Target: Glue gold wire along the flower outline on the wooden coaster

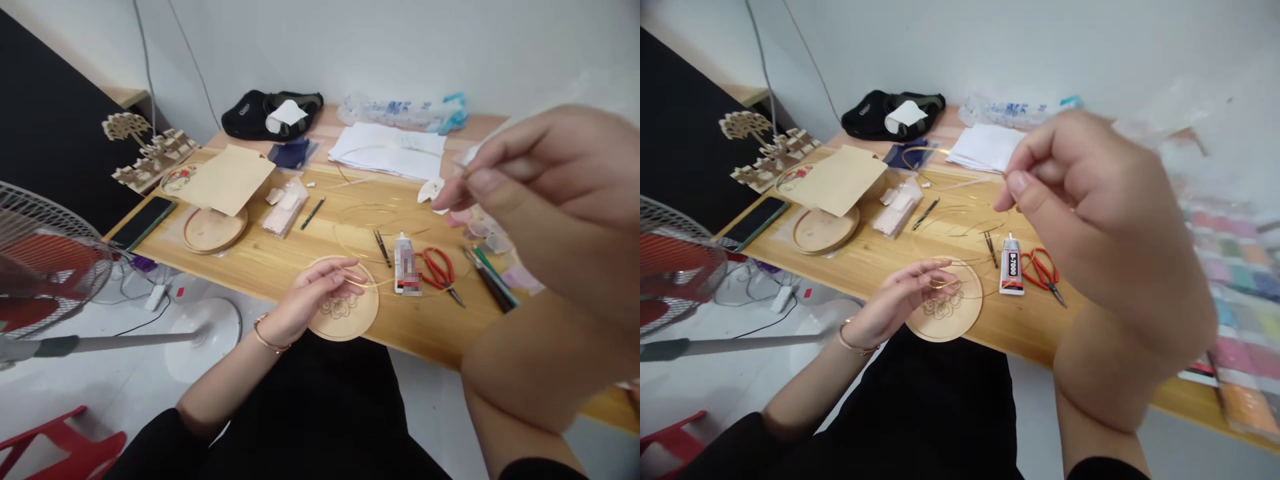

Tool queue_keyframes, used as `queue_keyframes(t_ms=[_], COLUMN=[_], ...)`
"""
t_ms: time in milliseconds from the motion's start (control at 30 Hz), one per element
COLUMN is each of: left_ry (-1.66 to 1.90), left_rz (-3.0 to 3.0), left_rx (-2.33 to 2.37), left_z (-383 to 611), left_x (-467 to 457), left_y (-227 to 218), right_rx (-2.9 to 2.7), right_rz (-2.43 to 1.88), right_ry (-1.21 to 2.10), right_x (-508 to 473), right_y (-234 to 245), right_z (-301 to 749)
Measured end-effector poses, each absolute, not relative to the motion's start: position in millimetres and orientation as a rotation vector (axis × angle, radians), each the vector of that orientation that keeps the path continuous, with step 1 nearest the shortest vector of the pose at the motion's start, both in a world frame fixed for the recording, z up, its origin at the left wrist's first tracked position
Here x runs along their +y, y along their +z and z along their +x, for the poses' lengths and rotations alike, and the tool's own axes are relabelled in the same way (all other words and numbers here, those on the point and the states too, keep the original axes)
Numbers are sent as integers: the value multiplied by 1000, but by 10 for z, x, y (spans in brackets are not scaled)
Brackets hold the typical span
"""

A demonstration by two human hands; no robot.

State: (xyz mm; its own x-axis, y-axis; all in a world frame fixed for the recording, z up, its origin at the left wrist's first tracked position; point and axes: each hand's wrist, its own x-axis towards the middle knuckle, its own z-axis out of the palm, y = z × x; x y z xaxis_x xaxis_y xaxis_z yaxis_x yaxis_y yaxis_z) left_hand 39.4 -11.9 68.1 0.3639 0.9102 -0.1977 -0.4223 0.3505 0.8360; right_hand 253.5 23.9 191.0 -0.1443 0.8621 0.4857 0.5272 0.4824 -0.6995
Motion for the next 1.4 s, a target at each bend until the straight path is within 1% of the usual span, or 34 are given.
queue_keyframes(t_ms=[133,300,433,567,733,933,1033,1200,1300,1400], left_ry=[994,1070,1128,1223,1427,1665,1703,1582,1476,1392], left_rz=[492,421,399,411,462,526,508,501,505,533], left_rx=[707,651,650,719,872,1023,1077,1164,1198,1210], left_z=[419,403,305,119,-163,-550,-717,-773,-713,-648], left_x=[-14,27,0,-22,-29,69,122,43,-69,-157], left_y=[691,736,756,701,588,553,548,445,345,269], right_rx=[-1890,-1904,-1763,-1597,-1411,-1317,-1356,-1650,-1804,-1873], right_rz=[-1164,-995,-882,-850,-870,-1177,-1357,-1596,-1762,-2021], right_ry=[457,449,564,592,659,651,595,455,319,230], right_x=[214,138,121,180,389,873,1140,1121,811,459], right_y=[1896,1895,1894,1879,1689,1245,966,627,587,580], right_z=[2493,2458,2485,2596,2904,3057,2948,2727,2785,2983])
